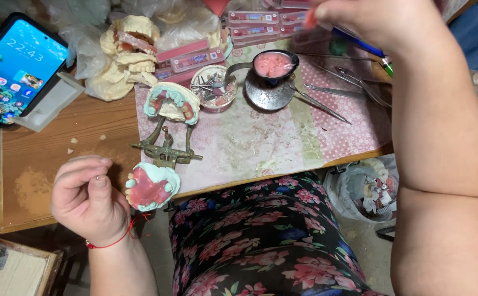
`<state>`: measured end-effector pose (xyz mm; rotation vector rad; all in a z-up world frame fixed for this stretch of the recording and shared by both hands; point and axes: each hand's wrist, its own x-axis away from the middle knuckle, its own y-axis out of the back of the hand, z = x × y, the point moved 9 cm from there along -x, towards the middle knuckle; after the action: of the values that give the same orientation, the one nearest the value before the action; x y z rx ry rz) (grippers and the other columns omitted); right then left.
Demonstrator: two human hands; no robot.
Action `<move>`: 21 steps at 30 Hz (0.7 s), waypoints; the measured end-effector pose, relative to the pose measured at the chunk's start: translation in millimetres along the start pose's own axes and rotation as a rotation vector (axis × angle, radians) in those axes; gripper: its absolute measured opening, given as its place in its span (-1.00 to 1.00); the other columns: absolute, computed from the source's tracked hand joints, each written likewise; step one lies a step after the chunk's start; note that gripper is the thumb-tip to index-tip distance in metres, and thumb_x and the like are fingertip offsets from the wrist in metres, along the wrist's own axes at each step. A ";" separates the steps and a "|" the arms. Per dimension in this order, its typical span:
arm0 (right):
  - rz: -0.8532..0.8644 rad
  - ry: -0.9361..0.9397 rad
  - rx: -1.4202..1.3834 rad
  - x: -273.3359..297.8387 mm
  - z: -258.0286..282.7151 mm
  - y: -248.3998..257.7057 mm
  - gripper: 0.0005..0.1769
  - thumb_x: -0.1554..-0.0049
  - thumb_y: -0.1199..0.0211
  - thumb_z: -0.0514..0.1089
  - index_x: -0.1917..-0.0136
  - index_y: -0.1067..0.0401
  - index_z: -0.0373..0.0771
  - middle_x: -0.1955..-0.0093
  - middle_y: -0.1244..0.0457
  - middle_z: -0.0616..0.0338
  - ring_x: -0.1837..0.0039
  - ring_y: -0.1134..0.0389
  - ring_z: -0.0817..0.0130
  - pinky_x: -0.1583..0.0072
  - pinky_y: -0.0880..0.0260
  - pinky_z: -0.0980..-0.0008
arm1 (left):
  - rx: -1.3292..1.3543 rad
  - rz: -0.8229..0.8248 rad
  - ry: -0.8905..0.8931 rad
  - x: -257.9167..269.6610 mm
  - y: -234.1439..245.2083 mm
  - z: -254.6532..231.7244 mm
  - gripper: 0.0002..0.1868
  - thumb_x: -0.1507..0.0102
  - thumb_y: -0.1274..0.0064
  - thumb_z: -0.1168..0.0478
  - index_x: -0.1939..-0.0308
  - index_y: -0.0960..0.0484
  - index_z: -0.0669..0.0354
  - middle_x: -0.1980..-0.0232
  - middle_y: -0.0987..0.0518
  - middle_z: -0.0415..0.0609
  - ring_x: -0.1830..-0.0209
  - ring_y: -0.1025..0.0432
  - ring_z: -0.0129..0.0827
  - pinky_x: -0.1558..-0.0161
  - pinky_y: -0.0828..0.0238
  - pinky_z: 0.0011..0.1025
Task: Applying and shaping wax on a dental model using laboratory tools
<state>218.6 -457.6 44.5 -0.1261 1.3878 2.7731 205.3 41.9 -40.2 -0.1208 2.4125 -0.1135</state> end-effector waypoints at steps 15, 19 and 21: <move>0.254 0.343 0.255 -11.2 80.1 -56.8 -0.77 -0.30 -0.27 -0.23 -0.21 -0.62 -0.13 -0.02 -0.29 0.19 -0.05 -0.30 0.26 -0.06 -0.20 0.30 | 0.008 -0.011 0.019 -0.8 0.2 -0.4 -0.79 -0.39 -0.17 0.15 0.18 -0.53 0.20 0.17 -0.53 0.13 0.10 -0.48 -0.19 -0.07 -0.47 -0.34; 0.158 0.229 0.073 4.3 49.4 -39.1 -0.75 -0.41 -0.17 -0.22 -0.31 -0.54 -0.22 -0.25 -0.40 0.15 -0.23 -0.37 0.36 -0.29 -0.25 0.41 | 0.017 -0.013 0.008 -1.8 -0.4 -0.4 -0.78 -0.38 -0.18 0.14 0.19 -0.53 0.19 0.18 -0.52 0.12 0.11 -0.47 -0.20 -0.08 -0.47 -0.32; -0.268 0.203 0.008 22.1 3.1 -1.1 -0.75 -0.51 -0.59 -0.29 -0.20 -0.48 -0.34 -0.13 -0.29 0.17 -0.15 -0.24 0.35 -0.15 -0.26 0.28 | 0.028 -0.020 0.007 -2.0 -0.3 -1.3 -0.77 -0.37 -0.18 0.12 0.20 -0.53 0.18 0.19 -0.53 0.12 0.12 -0.47 -0.20 -0.06 -0.44 -0.34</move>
<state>196.6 -454.5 43.5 -0.5634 1.3087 2.5888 206.0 41.9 -37.9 -0.1319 2.4164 -0.1571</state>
